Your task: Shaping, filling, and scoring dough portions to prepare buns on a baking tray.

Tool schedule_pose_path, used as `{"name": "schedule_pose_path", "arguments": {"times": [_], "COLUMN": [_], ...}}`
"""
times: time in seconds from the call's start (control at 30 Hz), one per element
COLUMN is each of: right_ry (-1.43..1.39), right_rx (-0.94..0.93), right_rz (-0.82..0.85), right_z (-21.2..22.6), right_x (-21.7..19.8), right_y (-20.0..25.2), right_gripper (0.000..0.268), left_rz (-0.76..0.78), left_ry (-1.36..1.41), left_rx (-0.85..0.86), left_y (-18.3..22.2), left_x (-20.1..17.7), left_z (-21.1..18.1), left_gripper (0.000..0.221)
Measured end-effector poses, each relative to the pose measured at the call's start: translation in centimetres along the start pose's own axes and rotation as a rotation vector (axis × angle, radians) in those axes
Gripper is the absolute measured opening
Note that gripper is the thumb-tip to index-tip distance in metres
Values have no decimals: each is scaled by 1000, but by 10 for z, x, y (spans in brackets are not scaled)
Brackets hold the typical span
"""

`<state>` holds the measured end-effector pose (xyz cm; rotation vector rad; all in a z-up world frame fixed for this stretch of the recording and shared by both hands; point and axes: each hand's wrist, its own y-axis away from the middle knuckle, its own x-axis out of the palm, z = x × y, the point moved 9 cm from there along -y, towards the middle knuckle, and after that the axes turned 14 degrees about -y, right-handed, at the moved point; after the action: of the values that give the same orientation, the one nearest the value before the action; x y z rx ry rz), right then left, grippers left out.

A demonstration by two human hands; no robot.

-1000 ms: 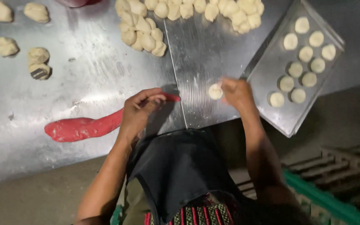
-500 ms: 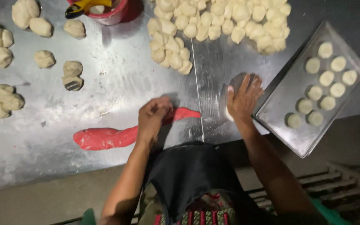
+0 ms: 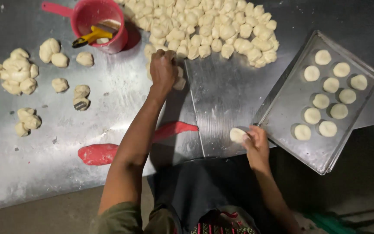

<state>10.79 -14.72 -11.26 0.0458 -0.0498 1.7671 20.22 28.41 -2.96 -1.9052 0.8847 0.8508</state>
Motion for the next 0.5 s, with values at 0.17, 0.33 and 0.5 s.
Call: {"name": "schedule_pose_path", "arguments": {"times": [0.17, 0.33, 0.5], "right_ry": [-625, -1051, -405], "right_rx": [747, 736, 367], "right_rz": [-219, -95, -254], "right_z": [-15, -5, 34], "right_x": [-31, -54, -124], "right_y": [29, 32, -29], "right_gripper": [37, 43, 39], "left_rz": [-141, -129, -459], "left_ry": [-302, -169, -39], "left_rx": [84, 191, 228], "left_y": [-37, -51, -38], "left_x": [95, 115, -132], "left_z": [32, 43, -131], "left_gripper": [18, 32, 27]}}
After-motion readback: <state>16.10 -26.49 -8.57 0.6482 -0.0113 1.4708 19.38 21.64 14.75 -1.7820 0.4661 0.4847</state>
